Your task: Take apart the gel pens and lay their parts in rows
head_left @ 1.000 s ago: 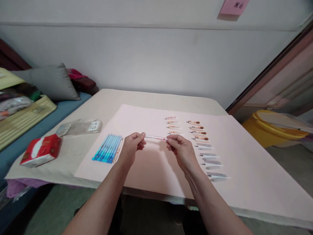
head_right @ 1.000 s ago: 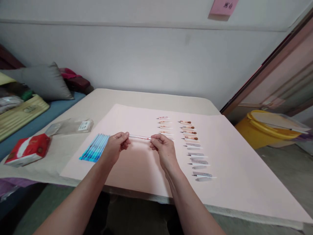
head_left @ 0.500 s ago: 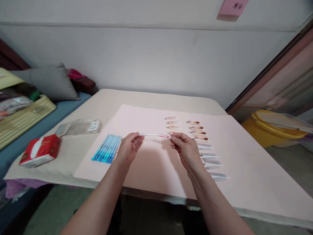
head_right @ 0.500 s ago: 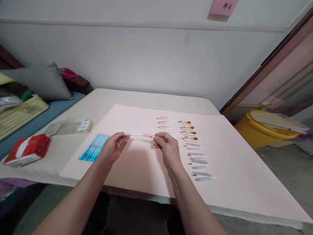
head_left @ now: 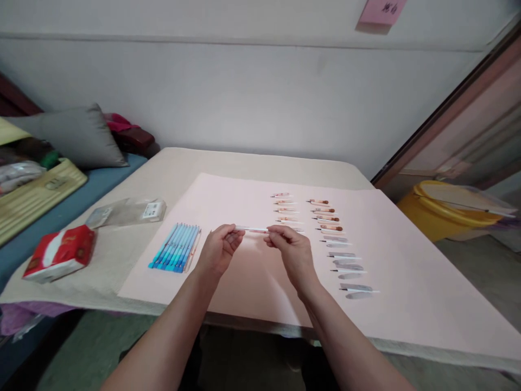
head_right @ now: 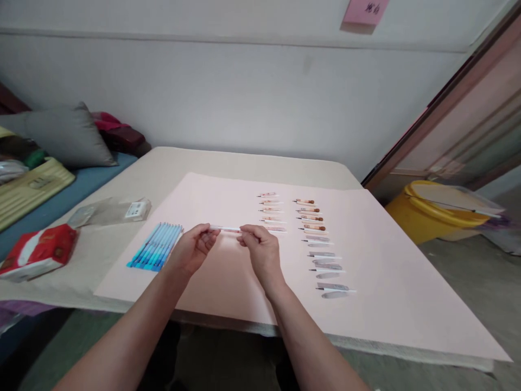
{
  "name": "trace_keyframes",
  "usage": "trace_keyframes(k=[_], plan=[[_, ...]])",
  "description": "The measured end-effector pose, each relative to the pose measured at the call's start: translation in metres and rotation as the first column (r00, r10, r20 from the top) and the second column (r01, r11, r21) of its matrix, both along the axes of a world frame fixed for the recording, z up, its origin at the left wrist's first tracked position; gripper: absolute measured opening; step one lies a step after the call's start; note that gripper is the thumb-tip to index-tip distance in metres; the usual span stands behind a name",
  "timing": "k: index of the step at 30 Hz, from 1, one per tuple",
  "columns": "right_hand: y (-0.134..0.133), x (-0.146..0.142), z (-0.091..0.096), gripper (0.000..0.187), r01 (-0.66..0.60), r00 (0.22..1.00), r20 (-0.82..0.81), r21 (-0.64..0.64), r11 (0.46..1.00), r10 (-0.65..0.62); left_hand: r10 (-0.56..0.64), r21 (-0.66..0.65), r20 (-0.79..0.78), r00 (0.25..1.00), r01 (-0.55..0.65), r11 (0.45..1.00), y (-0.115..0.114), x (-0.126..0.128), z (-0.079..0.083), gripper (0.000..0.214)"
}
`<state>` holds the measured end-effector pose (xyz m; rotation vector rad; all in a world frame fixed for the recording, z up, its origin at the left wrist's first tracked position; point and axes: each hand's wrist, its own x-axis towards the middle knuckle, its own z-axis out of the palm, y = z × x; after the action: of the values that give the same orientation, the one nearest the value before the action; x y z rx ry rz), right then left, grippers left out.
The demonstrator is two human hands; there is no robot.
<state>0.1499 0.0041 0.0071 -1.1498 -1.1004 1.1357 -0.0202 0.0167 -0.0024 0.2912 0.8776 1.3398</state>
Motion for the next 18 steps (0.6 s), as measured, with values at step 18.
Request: trace_keyframes(k=[18], plan=[[0.008, 0.029, 0.012, 0.02, 0.065, 0.998, -0.016, 0.015, 0.998, -0.064, 0.133, 0.056, -0.026, 0.991, -0.132, 0.99, 0.003, -0.011, 0.005, 0.012]])
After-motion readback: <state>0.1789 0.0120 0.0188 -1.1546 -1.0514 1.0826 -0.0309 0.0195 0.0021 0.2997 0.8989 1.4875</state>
